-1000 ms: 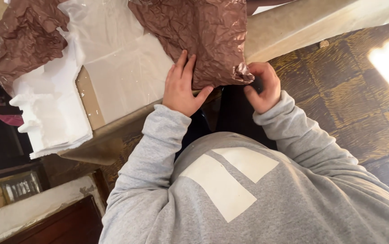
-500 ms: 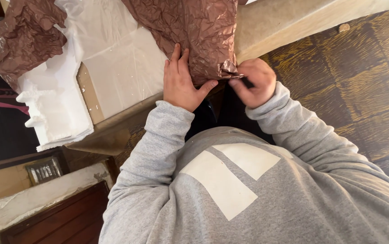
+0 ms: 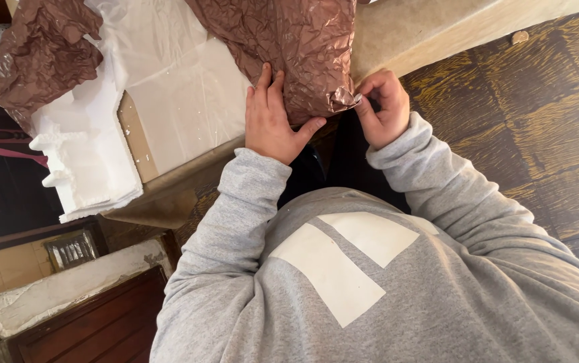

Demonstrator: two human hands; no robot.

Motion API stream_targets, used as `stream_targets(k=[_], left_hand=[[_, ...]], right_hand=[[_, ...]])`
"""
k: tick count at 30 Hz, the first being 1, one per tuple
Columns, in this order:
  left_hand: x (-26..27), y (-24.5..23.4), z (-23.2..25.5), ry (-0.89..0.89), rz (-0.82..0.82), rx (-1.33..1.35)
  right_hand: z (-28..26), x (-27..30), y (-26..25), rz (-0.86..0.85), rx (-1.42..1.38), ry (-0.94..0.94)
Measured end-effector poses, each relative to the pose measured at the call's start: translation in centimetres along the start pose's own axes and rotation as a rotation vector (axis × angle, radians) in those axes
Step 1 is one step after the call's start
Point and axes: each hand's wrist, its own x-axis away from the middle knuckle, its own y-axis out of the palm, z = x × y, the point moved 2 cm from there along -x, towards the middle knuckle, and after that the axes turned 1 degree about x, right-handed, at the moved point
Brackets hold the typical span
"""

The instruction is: Wrapping a package with brown paper, styrofoam, and tape at a table.

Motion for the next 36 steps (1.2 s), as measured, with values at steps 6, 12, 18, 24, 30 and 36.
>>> stream_targets(k=[6,12,18,24,30,36], left_hand=[[0.0,0.0,0.1,-0.006,0.011,0.006],[0.0,-0.2,0.0,0.004,0.022,0.020],[0.0,-0.7,0.0,0.005,0.027,0.067],[0.1,-0.3,-0.3,0.021,0.046,0.052],[0.0,-0.1,-0.4,0.048,0.069,0.033],[-0.1,-0.4,0.0,0.038,0.076,0.039]], right_hand=[[1.9,1.2,0.0,0.006,0.538,0.064],[2.6,0.8,0.5,-0.068,-0.237,0.553],[-1.9,-2.9,-0.3,-0.100,-0.426,0.930],[-0.5,-6.2,-1.7,-0.291,-0.279,1.004],[-1.6,-6.7,-1.9,-0.366,-0.260,0.918],[-6.5,-7.9,-0.7,-0.533,-0.164,0.934]])
